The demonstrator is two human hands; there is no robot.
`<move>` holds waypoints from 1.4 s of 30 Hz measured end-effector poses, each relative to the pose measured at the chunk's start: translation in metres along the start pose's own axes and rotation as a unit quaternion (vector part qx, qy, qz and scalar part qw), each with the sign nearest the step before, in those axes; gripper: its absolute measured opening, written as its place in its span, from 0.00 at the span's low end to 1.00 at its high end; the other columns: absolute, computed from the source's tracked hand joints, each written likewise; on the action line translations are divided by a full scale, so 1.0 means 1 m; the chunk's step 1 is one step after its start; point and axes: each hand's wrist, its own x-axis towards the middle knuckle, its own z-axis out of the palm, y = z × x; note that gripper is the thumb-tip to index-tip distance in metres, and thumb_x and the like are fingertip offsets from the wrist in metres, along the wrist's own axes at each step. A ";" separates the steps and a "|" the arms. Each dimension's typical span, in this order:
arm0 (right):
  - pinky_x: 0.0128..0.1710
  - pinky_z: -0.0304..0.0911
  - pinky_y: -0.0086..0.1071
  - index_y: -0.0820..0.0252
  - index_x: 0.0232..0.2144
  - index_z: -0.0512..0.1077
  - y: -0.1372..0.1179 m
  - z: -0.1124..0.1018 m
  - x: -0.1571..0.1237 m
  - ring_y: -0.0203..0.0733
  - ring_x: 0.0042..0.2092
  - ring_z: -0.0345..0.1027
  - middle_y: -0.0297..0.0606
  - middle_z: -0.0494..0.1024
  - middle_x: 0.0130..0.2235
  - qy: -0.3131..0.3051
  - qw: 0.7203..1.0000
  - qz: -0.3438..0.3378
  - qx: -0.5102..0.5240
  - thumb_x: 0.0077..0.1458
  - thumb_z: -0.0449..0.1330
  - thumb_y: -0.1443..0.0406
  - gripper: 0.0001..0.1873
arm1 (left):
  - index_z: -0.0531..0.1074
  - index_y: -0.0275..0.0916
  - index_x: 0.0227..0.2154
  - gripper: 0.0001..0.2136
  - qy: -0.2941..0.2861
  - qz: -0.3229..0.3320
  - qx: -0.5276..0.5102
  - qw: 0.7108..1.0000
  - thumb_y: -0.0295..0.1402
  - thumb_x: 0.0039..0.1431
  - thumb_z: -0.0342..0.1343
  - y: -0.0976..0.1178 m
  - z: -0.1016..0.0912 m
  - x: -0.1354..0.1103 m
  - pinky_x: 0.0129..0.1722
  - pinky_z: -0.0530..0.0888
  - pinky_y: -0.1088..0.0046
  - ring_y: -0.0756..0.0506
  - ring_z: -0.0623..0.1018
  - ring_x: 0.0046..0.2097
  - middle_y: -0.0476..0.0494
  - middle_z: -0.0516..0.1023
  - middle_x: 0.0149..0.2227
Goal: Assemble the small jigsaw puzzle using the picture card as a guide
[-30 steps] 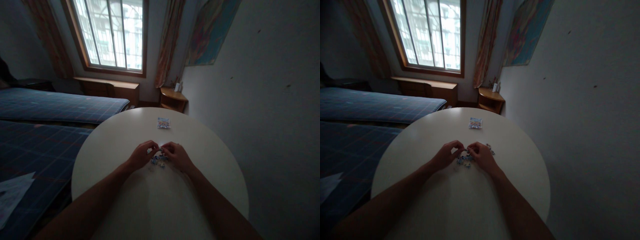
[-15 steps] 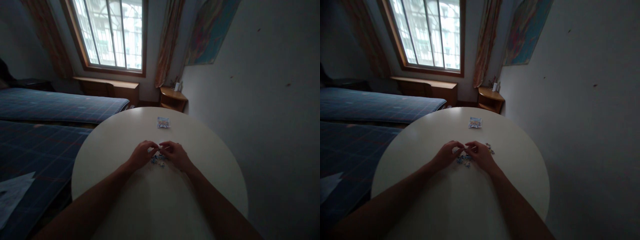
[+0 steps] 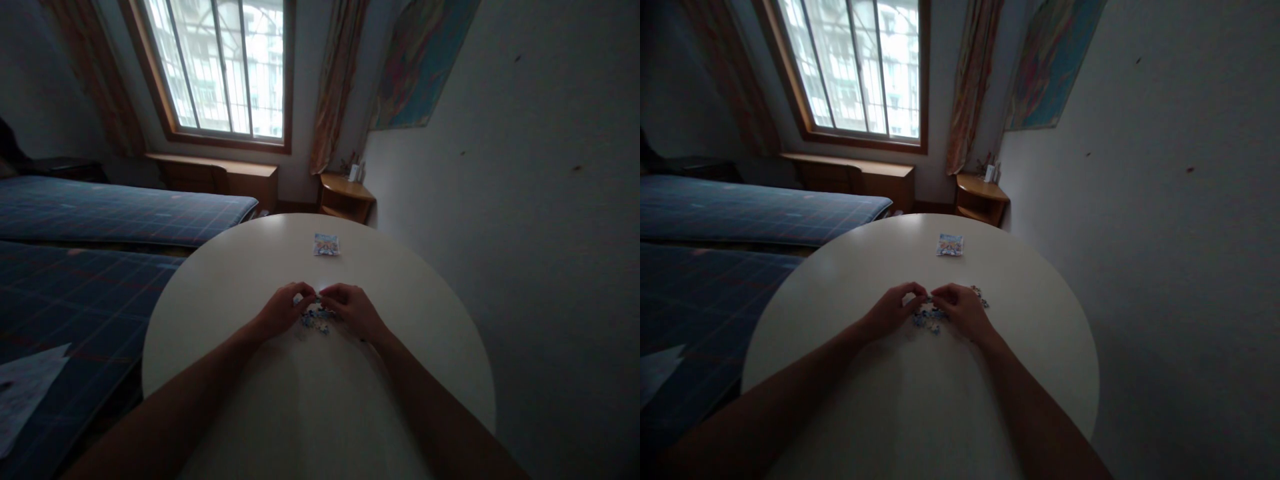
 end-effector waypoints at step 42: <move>0.35 0.67 0.32 0.58 0.39 0.78 -0.001 -0.006 -0.003 0.41 0.33 0.76 0.37 0.83 0.33 -0.001 0.993 -0.039 -0.111 0.56 0.62 0.61 0.10 | 0.77 0.40 0.33 0.03 -0.001 0.054 0.071 0.996 0.31 0.62 0.59 -0.005 0.000 0.000 0.48 0.71 0.66 0.43 0.76 0.44 0.46 0.82 0.36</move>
